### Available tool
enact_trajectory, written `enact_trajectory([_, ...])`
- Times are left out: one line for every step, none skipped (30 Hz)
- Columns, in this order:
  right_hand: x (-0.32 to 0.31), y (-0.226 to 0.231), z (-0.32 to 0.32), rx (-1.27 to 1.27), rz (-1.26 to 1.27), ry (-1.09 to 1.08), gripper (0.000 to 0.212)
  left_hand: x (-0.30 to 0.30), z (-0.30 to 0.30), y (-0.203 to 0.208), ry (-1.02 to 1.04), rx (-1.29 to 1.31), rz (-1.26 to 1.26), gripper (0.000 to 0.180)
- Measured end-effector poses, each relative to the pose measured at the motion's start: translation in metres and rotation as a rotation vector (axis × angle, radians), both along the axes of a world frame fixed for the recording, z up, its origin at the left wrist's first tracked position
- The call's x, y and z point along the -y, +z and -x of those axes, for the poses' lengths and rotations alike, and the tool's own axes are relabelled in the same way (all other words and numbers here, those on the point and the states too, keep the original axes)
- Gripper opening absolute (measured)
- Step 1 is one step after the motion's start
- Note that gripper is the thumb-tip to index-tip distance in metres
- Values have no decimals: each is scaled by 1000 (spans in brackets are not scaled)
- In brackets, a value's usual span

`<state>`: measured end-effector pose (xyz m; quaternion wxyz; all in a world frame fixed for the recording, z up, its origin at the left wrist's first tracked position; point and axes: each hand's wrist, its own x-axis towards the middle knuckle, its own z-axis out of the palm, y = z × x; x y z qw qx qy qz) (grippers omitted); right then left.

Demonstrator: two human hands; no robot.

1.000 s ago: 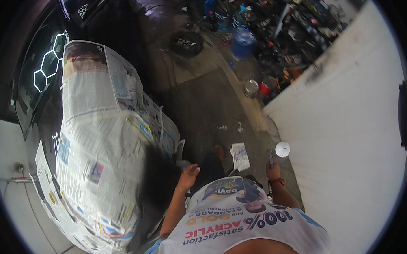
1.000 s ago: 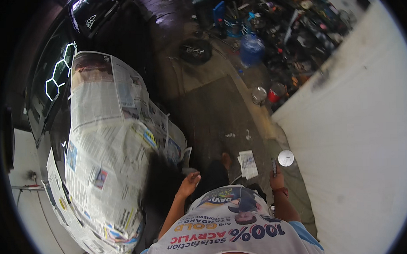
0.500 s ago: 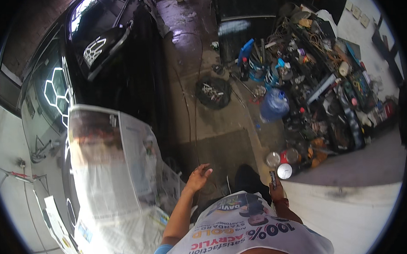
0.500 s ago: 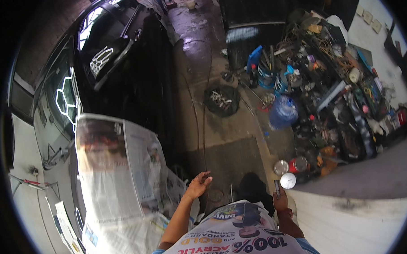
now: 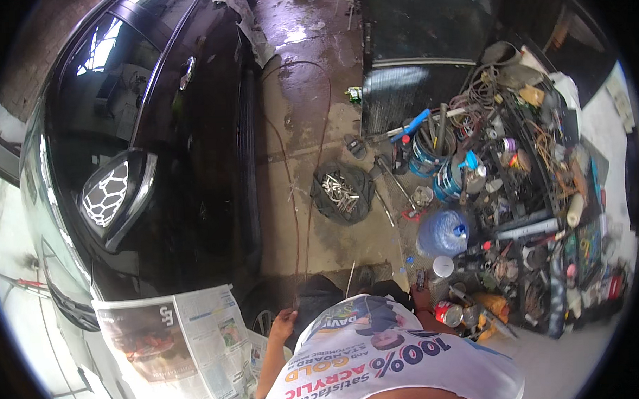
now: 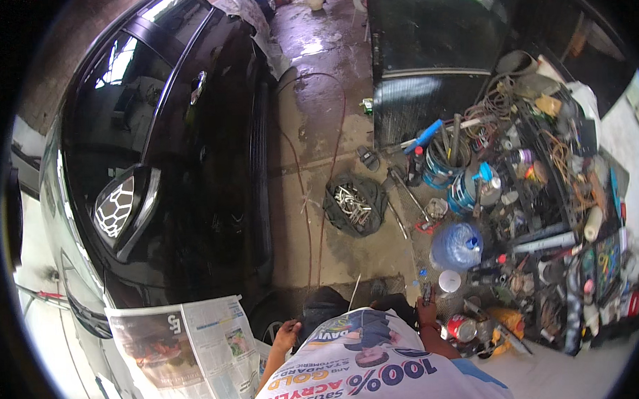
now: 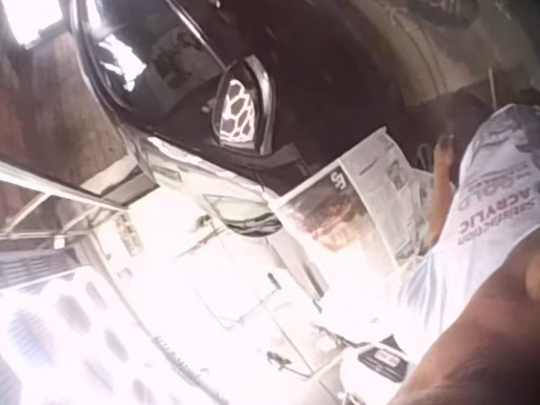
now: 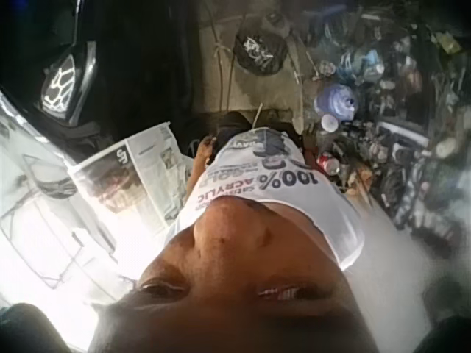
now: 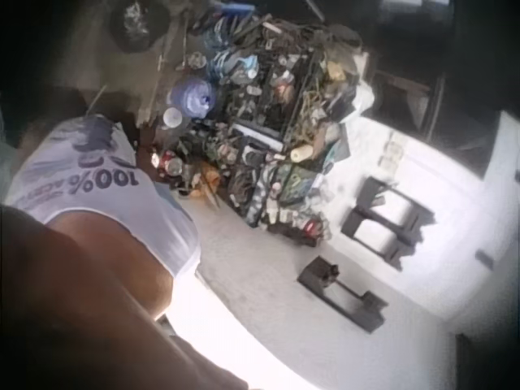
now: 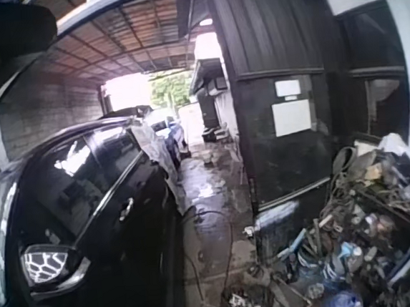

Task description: The person uses a spray gun to apply white paint to a car bumper that is covered in newspaper and masking tape. The person walks around the bumper to reach different sections, briefly picks up a yellow utility knife, and continues spraying the surface.

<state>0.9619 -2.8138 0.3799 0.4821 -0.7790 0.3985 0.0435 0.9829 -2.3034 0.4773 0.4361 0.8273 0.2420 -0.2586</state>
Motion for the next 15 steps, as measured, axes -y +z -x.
enact_trajectory([2, 8, -35, 28, -34, -24, 82, -12, -5, -19, 68, -51, -20, 50])
enact_trajectory([5, 13, -64, 56, -65, -56, 82, -20, -15, -38, 127, -102, -37, 50])
enact_trajectory([6, 11, -95, 184, 110, 22, 80, -24, -29, -48, 180, -124, -15, 51])
enact_trajectory([9, 7, -124, 203, 134, 47, 80, -27, -42, -55, 234, -149, 7, 51])
enact_trajectory([13, 3, -155, 224, 159, 72, 80, -30, -57, -63, 286, -173, 30, 51])
enact_trajectory([19, -6, -184, 250, 190, 96, 80, -33, -77, -73, 301, -179, 61, 51])
enact_trajectory([23, -13, -208, 214, 243, 116, 82, -37, -98, -82, 314, -184, 92, 52])
enact_trajectory([18, -13, -238, 171, 247, 126, 80, -44, -126, -85, 332, -179, 114, 52])
enact_trajectory([13, -12, -267, 128, 251, 134, 78, -50, -157, -89, 344, -148, 142, 52])
enact_trajectory([6, -11, -296, 86, 256, 141, 77, -54, -190, -95, 354, -117, 171, 52])
enact_trajectory([-5, -5, -323, 71, 239, 159, 76, -63, -222, -96, 361, -90, 200, 52])
enact_trajectory([-19, -1, -351, 56, 220, 177, 75, -75, -252, -94, 374, -65, 205, 51])
enact_trajectory([-34, 4, -378, 42, 200, 196, 74, -92, -283, -91, 388, -39, 208, 50])
enact_trajectory([-58, 27, -412, -144, 128, 217, 76, -108, -321, -86, 405, -3, 204, 50])
enact_trajectory([-55, -3, -437, 69, 184, 272, 77, -118, -368, -105, 264, -80, -23, 48])
